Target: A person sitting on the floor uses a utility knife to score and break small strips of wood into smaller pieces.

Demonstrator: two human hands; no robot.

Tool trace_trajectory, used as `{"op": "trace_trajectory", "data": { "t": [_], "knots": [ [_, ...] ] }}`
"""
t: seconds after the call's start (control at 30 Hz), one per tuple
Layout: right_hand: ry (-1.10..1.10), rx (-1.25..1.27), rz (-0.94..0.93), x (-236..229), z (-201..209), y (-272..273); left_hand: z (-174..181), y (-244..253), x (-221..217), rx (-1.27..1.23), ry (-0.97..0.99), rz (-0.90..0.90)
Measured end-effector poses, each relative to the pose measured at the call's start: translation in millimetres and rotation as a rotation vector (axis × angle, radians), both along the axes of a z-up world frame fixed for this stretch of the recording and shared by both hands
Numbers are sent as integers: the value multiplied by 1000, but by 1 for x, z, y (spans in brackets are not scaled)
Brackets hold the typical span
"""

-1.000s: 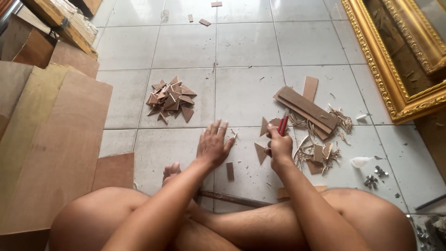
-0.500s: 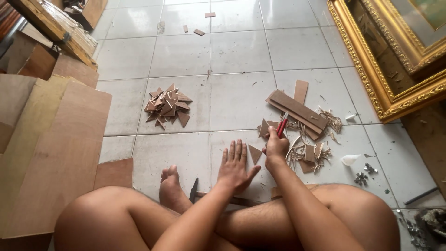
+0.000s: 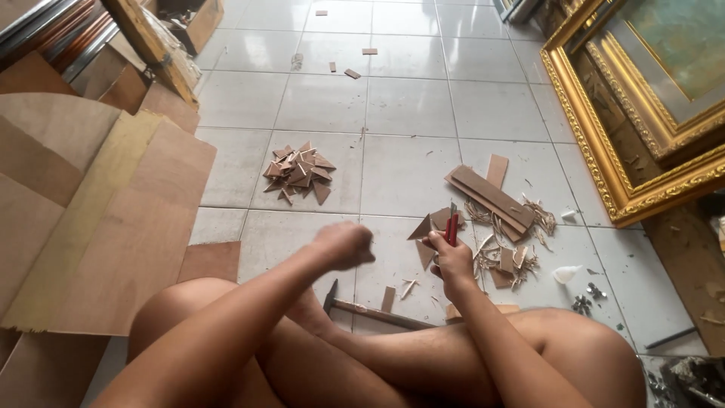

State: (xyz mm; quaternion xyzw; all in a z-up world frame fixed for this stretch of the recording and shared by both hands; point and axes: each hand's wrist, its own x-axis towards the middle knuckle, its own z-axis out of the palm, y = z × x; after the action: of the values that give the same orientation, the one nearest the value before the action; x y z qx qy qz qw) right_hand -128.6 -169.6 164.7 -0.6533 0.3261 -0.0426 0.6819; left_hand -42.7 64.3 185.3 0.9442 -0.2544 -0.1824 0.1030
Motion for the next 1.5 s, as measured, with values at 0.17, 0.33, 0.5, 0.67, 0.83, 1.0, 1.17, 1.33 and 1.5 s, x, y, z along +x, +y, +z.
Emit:
{"op": "trace_trajectory", "data": {
  "t": [0.17, 0.33, 0.5, 0.67, 0.83, 1.0, 1.17, 1.33, 1.5],
  "knots": [
    [87, 147, 110, 14, -58, 0, -24, 36, 21, -791, 218, 793],
    [298, 194, 92, 49, -95, 15, -84, 3, 54, -877, 326, 1019],
    [297, 195, -50, 129, -100, 61, -106, 0, 59, -433, 188, 710],
    [151, 199, 35, 206, -27, 132, -97, -1, 64, -98, 126, 457],
    [119, 200, 107, 218, -8, 172, -96, -8, 58, -22, 212, 389],
    [174, 174, 22, 203, -57, 156, -82, 2, 51, 81, 254, 306],
    [160, 26, 36, 173, -62, 84, -59, 2, 44, 3, 243, 311],
    [196, -186, 153, 100, -7, 9, -119, -13, 53, -74, 160, 208],
    [324, -621, 414, 51, -28, -49, -104, -11, 37, 21, 77, 115]
  ]
}}
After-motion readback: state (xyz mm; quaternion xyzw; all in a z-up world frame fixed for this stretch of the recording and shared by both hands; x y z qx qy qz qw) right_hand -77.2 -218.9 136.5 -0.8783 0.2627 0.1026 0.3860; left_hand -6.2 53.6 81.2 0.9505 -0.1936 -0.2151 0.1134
